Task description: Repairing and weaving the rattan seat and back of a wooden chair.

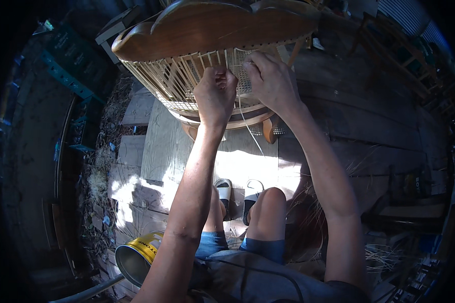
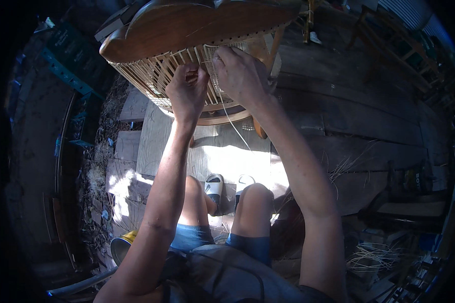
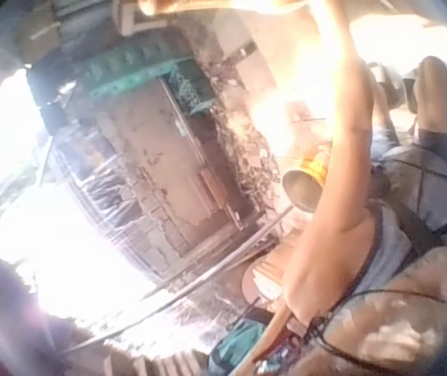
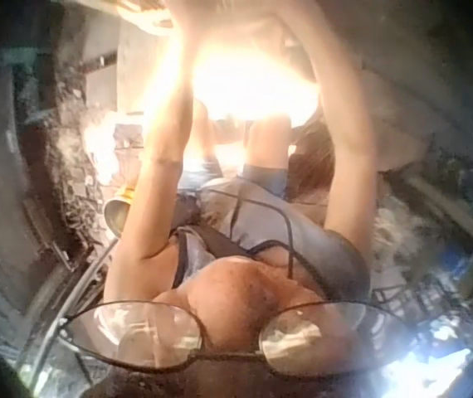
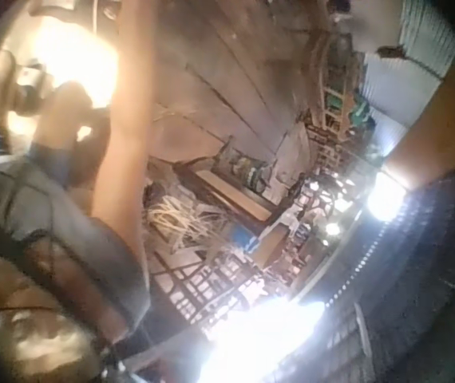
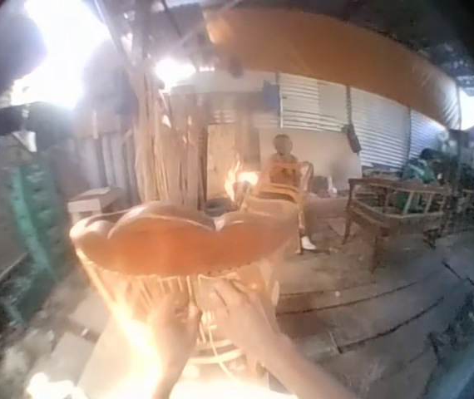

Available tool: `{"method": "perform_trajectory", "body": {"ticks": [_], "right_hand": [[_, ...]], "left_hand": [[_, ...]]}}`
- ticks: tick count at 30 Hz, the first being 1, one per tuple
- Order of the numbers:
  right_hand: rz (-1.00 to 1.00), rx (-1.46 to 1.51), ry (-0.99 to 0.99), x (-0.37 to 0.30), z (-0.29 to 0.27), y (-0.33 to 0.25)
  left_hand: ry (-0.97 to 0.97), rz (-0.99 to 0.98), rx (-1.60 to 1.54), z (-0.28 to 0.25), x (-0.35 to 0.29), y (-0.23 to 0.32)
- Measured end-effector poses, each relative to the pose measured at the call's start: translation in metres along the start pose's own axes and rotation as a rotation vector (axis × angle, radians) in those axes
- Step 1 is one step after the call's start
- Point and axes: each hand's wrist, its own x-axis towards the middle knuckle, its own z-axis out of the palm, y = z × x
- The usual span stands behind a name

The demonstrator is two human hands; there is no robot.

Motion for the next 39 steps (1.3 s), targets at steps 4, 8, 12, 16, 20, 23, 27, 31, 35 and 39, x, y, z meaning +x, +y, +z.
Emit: {"method": "perform_trajectory", "body": {"ticks": [4,8,12,16,20,23,27,31,35,39], "right_hand": [[0.012,-0.038,0.036,0.003,0.008,0.0],[0.058,0.045,0.001,0.006,0.01,0.006],[0.097,0.118,0.003,0.007,0.018,0.005],[0.12,0.185,0.006,0.006,0.021,0.004],[0.099,0.101,0.037,0.005,0.024,-0.001],[-0.035,-0.031,0.057,0.004,0.02,-0.007],[-0.259,-0.222,0.175,0.021,0.016,-0.012],[-0.349,-0.332,0.178,0.032,0.015,-0.004],[-0.445,-0.284,0.191,0.034,0.01,-0.004],[-0.459,-0.31,0.175,0.034,0.013,0.002]], "left_hand": [[-0.011,0.027,0.068,0.0,-0.001,-0.003],[-0.027,0.047,0.02,0.004,-0.002,0.002],[-0.037,0.104,0.029,-0.002,-0.001,-0.008],[-0.047,0.187,0.095,-0.002,0.003,-0.016],[-0.072,0.18,0.185,-0.006,0.009,-0.018],[-0.105,0.273,0.26,-0.02,0.021,-0.01],[-0.178,0.422,0.387,-0.031,0.048,0.009],[-0.248,0.56,0.5,-0.039,0.058,0.002],[-0.292,0.62,0.456,-0.043,0.064,-0.003],[-0.24,0.703,0.524,-0.036,0.063,-0.007]]}}
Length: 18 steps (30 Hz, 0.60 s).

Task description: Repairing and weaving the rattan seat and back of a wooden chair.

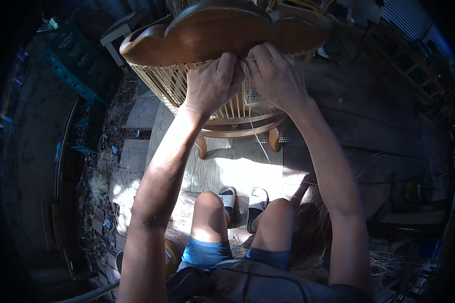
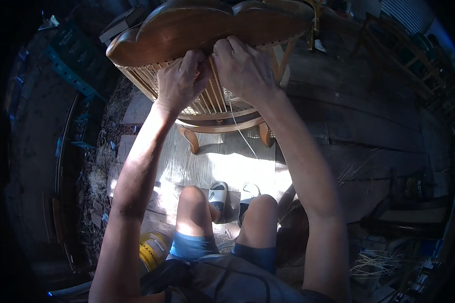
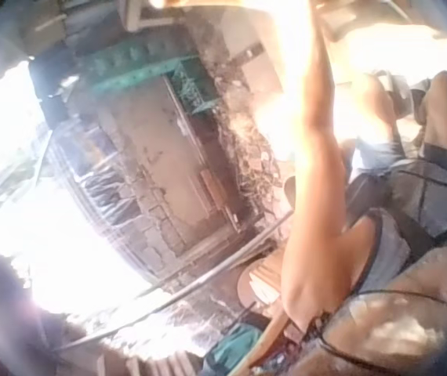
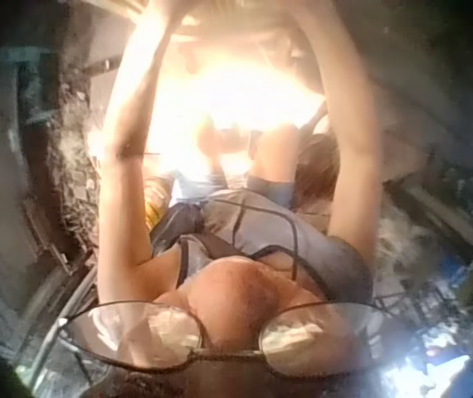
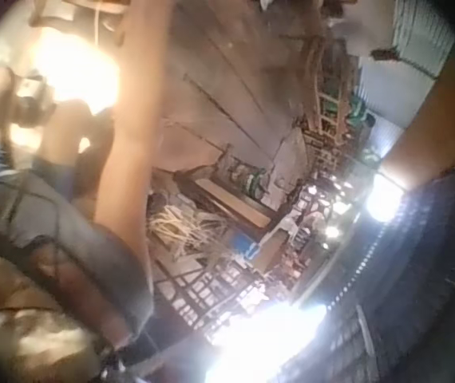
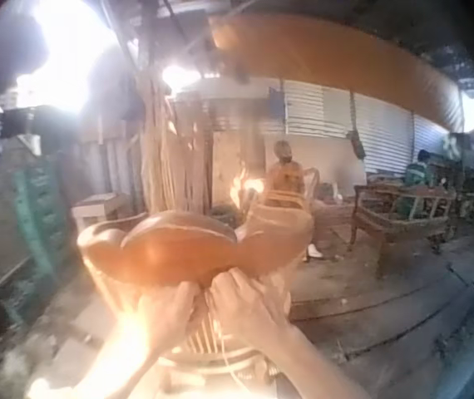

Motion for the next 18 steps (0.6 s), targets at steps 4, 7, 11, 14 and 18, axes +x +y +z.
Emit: {"method": "perform_trajectory", "body": {"ticks": [4,7,11,14,18], "right_hand": [[0.049,-0.002,0.026,-0.001,0.003,-0.003],[-0.021,-0.02,0.098,0.0,0.007,-0.004],[0.104,-0.053,0.11,0.0,0.007,-0.011],[0.178,-0.05,0.138,0.001,0.009,-0.015],[0.176,0.301,0.324,0.0,-0.011,-0.022]], "left_hand": [[0.149,0.025,0.027,0.01,-0.001,0.003],[0.191,-0.003,0.053,0.012,-0.002,0.004],[0.209,-0.028,0.062,0.018,0.0,0.006],[0.224,-0.073,0.02,0.017,0.002,0.011],[0.146,-0.307,-0.239,0.008,-0.006,0.017]]}}
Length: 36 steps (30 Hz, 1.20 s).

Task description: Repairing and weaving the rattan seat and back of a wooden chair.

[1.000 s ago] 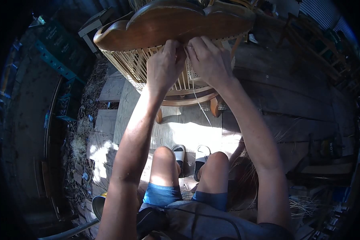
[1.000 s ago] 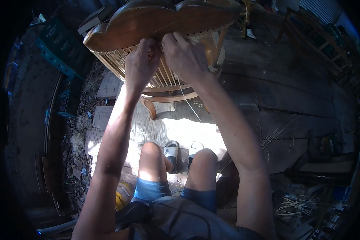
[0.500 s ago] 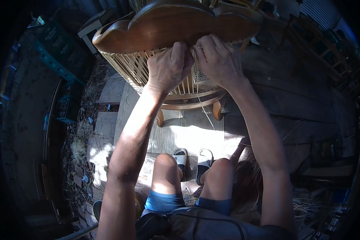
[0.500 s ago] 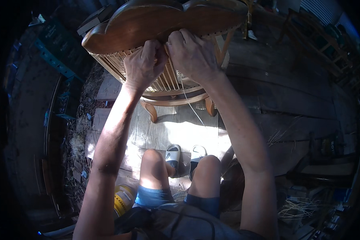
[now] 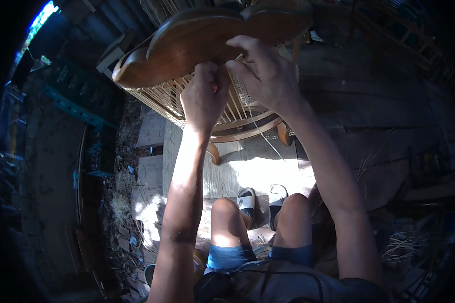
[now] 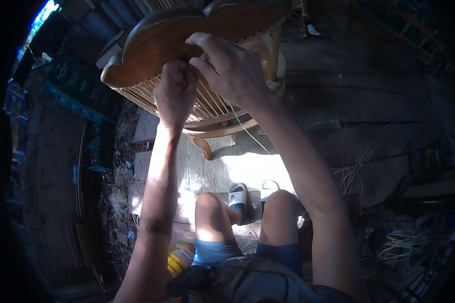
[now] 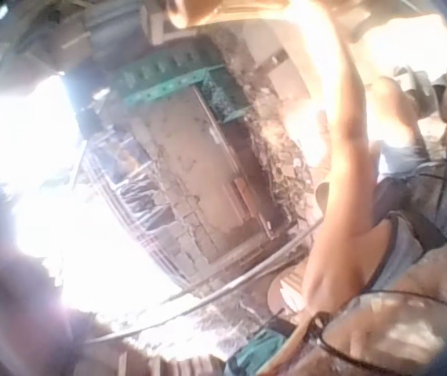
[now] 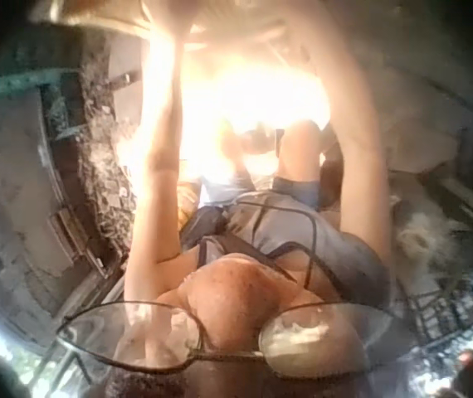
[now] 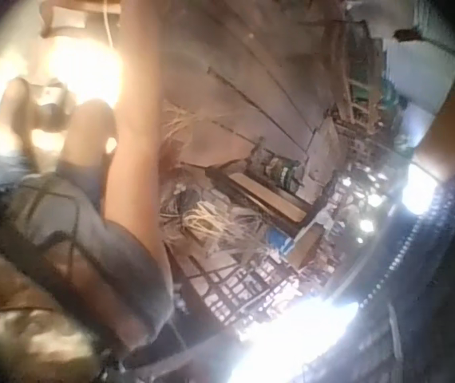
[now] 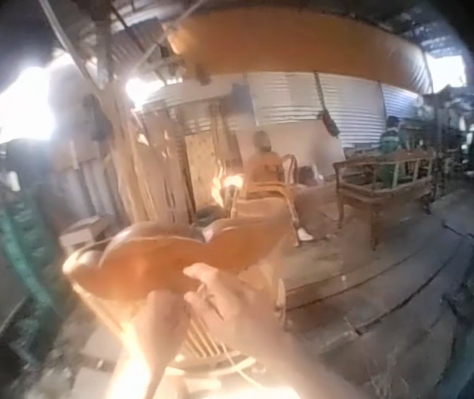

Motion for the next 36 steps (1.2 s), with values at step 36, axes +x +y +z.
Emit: {"method": "perform_trajectory", "body": {"ticks": [36], "right_hand": [[1.004,-0.216,-0.633,-0.274,0.022,0.002]], "left_hand": [[-0.036,0.213,-0.019,-0.003,0.019,0.007]]}}
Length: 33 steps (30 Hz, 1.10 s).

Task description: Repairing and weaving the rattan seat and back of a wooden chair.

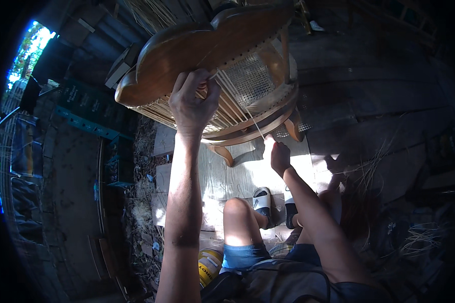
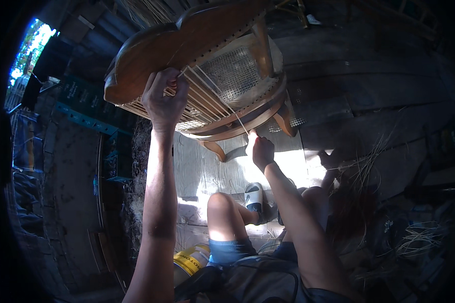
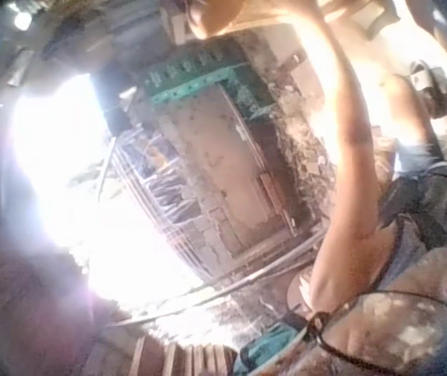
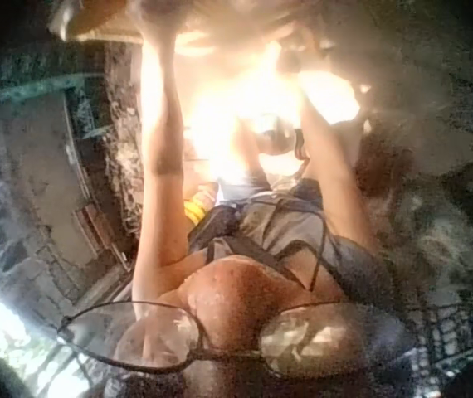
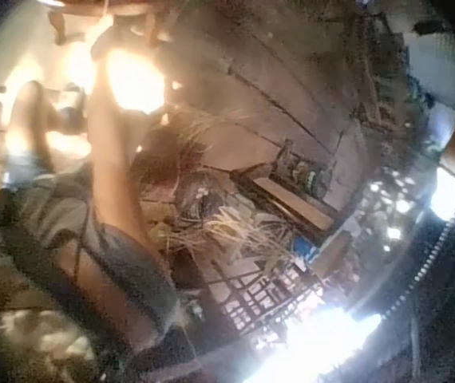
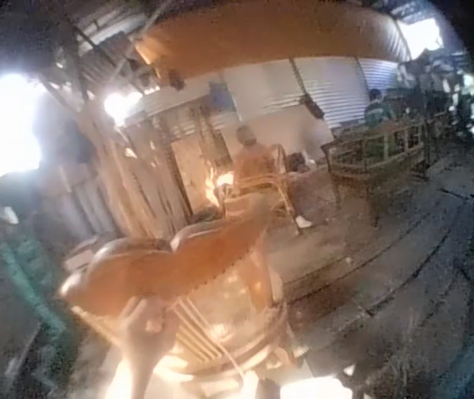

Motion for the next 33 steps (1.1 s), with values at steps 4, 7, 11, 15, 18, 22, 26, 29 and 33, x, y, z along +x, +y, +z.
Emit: {"method": "perform_trajectory", "body": {"ticks": [4,7,11,15,18,22,26,29,33], "right_hand": [[0.046,0.055,-0.055,-0.01,-0.01,-0.015],[0.06,0.002,-0.08,-0.01,-0.008,-0.019],[0.207,0.063,-0.152,-0.018,-0.025,-0.026],[0.132,0.184,0.007,-0.032,-0.023,-0.023],[0.173,0.151,-0.055,-0.049,-0.023,-0.023],[0.092,0.24,0.058,-0.078,-0.019,-0.013],[0.086,0.222,-0.002,-0.079,-0.024,-0.008],[0.079,0.271,0.014,-0.08,-0.021,-0.006],[0.107,0.315,0.062,-0.081,-0.011,-0.001]], "left_hand": [[-0.015,-0.003,0.03,-0.007,0.005,-0.004],[-0.04,0.006,-0.105,-0.005,0.002,-0.003],[-0.042,0.06,-0.058,0.0,0.003,-0.005],[0.001,-0.025,0.011,0.006,0.003,-0.001],[0.044,-0.031,0.076,0.011,0.003,-0.002],[0.077,-0.061,0.007,0.005,0.008,0.004],[0.063,-0.031,-0.021,0.004,0.003,-0.006],[0.057,-0.03,-0.001,0.007,0.002,-0.002],[0.048,-0.02,0.052,0.008,0.002,-0.003]]}}
